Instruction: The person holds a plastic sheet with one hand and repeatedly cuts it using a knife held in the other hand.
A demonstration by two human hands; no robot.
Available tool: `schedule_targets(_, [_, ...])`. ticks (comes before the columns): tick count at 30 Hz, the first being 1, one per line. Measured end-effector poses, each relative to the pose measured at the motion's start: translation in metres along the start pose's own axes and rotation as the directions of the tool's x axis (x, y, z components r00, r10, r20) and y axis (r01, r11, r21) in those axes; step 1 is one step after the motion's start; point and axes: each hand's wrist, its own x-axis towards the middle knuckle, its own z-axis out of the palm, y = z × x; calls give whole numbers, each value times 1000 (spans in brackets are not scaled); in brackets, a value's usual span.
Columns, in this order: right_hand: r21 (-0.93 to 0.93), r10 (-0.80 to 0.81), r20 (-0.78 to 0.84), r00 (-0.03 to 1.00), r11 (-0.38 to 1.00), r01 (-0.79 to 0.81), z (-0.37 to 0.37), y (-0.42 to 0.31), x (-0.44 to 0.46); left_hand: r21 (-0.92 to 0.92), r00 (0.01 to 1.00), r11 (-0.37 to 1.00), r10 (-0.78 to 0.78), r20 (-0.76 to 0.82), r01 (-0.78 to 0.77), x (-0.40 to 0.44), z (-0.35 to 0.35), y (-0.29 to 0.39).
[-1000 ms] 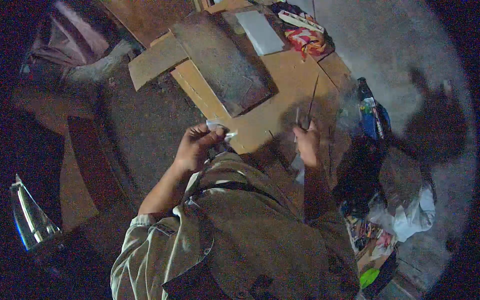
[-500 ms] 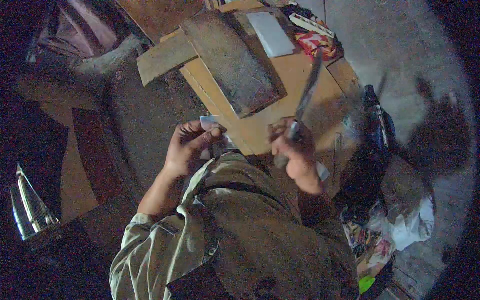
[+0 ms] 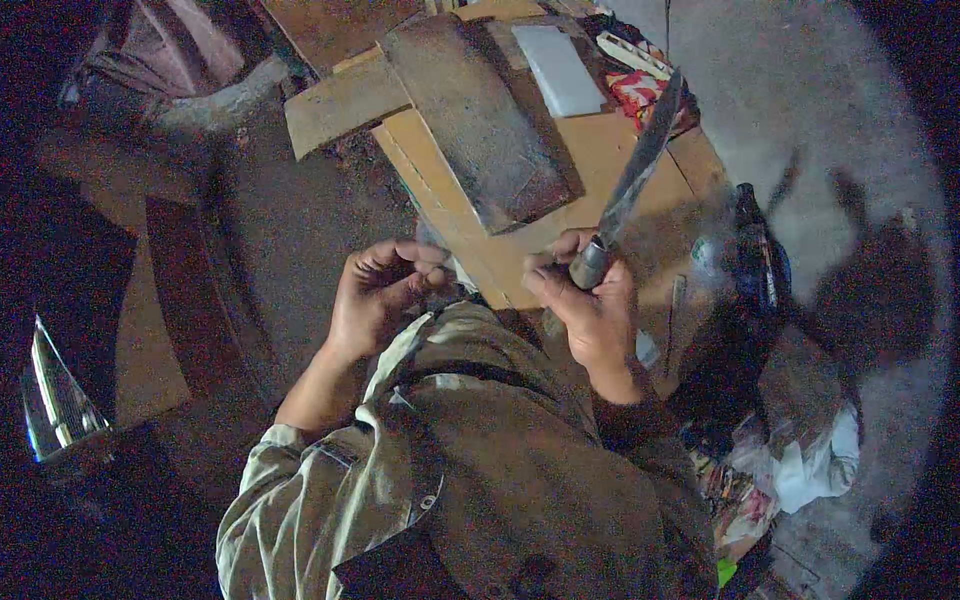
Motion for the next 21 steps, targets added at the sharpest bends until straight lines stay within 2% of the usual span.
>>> schedule_targets(2, [-34, -22, 2, 1000, 999, 22, -2, 2, 0, 107, 995, 989, 100, -3, -99, -2, 0, 1])
schedule_targets(3, [-72, -59, 62, 996, 995, 63, -9, 6, 1, 106, 995, 989, 101, -2, -100, -3, 1, 2])
schedule_targets(5, [-108, -94, 124, 988, 988, 108, -9, 7, 2, 244, 976, 949, 215, -37, -200, -7, 4, 6])
schedule_targets(7, [130, -32, 69, 997, 991, 23, 1, 3, 1, 312, 960, 917, 275, -49, -247, -7, 3, 7])
schedule_targets(8, [129, -33, 70, 997, 991, 24, 2, 4, 0, 387, 917, 840, 398, 41, -382, -5, -1, 7])
schedule_targets(9, [281, 29, 99, 995, 958, -56, 2, 5, -1, 444, 853, 738, 503, 140, -509, -3, -2, 7])
schedule_targets(10, [423, 87, 137, 987, 895, -138, 2, 6, -3, 444, 852, 737, 504, 140, -509, -4, -1, 8])
schedule_targets(12, [477, 104, 96, 990, 868, -137, 7, 4, -5, 535, 833, 667, 535, 142, -519, -6, 1, 12])
schedule_targets(14, [250, 131, 218, 967, 951, -185, 10, -5, -5, 529, 824, 658, 544, 157, -535, -4, -2, 9])
schedule_targets(16, [233, 148, 176, 973, 954, -187, 12, -6, -6, 524, 815, 650, 554, 171, -551, -4, -5, 6])
schedule_targets(18, [91, 144, 104, 984, 984, -154, 13, -7, -6, 482, 823, 684, 542, 168, -548, -4, -7, 3])
schedule_targets(19, [91, 144, 104, 984, 984, -154, 13, -6, -6, 482, 823, 684, 542, 168, -548, -5, -3, 3])
schedule_targets(20, [67, 110, 72, 991, 991, -115, 14, -5, -6, 300, 907, 866, 420, -3, -400, -7, 4, 2])
schedule_targets(21, [41, 74, 41, 996, 996, -76, 14, -4, -5, 73, 959, 968, 247, -137, -239, -7, 7, 1])
